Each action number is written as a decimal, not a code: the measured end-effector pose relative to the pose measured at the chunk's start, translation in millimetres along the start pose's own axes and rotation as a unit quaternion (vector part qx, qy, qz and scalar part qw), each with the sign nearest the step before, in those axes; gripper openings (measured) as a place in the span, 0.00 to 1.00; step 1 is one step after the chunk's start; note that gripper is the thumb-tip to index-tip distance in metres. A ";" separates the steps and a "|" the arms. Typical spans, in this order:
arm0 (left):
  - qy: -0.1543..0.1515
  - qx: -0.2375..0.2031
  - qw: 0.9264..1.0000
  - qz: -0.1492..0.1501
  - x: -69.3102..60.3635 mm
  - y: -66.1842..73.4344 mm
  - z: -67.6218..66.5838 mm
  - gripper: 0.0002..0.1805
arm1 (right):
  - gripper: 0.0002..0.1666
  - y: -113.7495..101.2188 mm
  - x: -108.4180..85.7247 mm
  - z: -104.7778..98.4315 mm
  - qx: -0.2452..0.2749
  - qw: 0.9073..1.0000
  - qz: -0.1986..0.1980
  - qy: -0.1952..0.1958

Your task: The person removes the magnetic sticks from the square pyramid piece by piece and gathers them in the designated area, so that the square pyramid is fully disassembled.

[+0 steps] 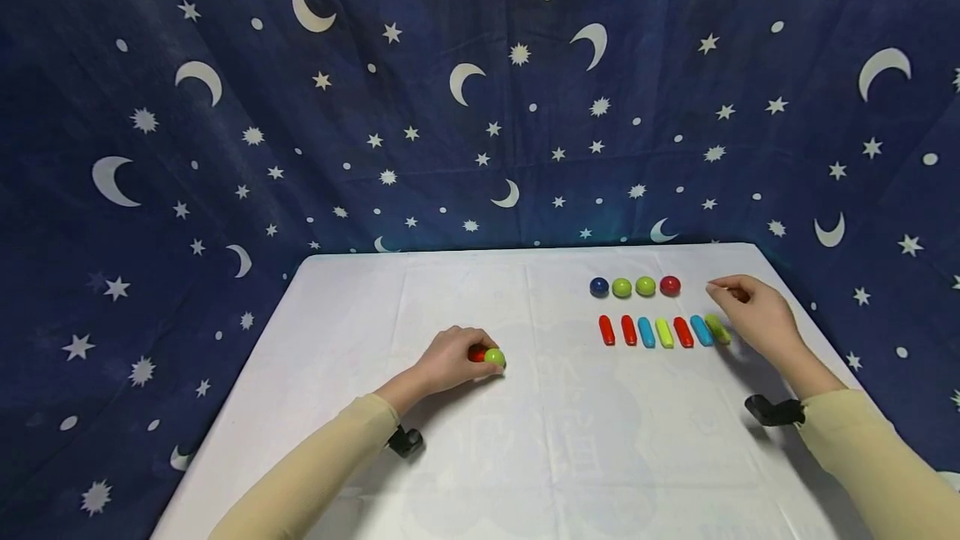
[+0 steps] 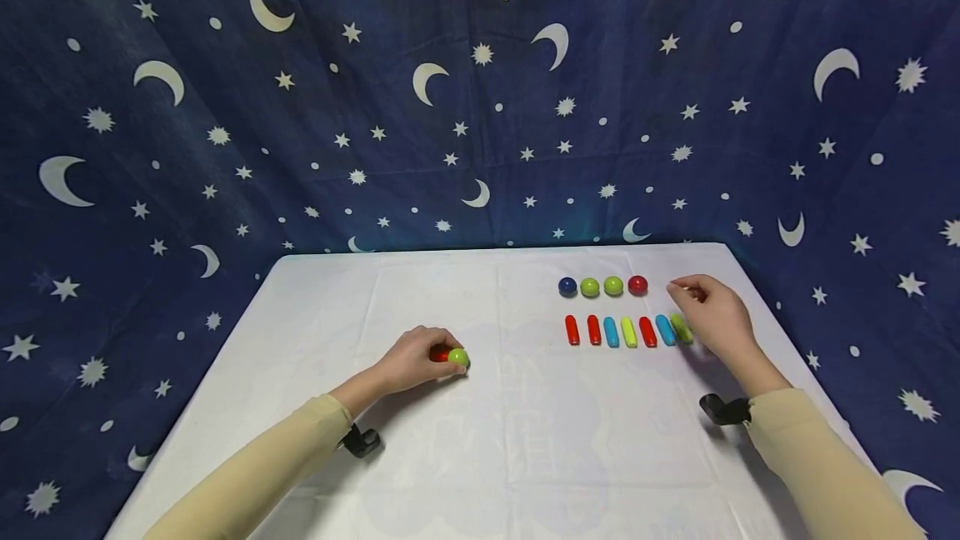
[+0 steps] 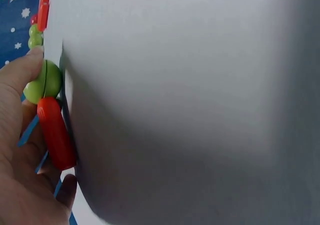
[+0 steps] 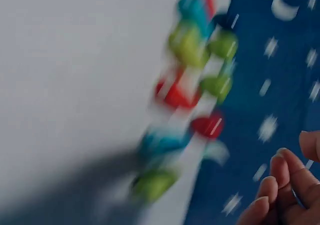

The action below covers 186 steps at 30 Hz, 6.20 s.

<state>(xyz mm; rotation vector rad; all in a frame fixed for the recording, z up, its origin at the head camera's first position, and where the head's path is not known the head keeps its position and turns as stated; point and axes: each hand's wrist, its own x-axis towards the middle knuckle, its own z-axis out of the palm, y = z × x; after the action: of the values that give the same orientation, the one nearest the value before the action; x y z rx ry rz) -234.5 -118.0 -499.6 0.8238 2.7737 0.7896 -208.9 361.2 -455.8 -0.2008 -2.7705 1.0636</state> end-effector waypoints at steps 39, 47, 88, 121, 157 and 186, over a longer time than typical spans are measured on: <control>-0.012 -0.060 0.998 0.011 -6.2 -9.1 -6.3 0.12 | 0.23 -147.5 -25.9 195.4 0.095 0.931 -0.174 -0.307; -0.006 -0.058 0.998 0.006 -6.9 -7.0 -7.0 0.11 | 0.20 -146.2 -23.3 198.8 0.096 0.932 -0.164 -0.308; -0.015 -0.035 0.999 0.011 -8.0 -7.1 -8.3 0.12 | 0.44 -18.8 47.7 8.8 0.116 0.990 0.044 -0.063; -0.011 -0.031 0.999 0.010 -8.4 -9.3 -5.6 0.12 | 0.33 37.0 66.9 25.3 -0.013 0.993 0.096 -0.072; -0.006 0.004 1.000 0.015 -8.3 -6.6 -5.9 0.12 | 0.37 37.8 59.0 18.6 0.017 0.992 0.099 -0.070; -0.032 -0.017 0.999 -0.008 57.0 62.4 15.9 0.11 | 0.28 -32.9 -23.2 29.1 0.056 0.994 -0.078 -0.047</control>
<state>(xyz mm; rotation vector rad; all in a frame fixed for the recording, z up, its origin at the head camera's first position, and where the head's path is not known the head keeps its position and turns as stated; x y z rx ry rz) -248.7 -35.6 -479.7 0.8057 2.7003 0.7912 -194.3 313.8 -457.5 0.0801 -2.7435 1.2125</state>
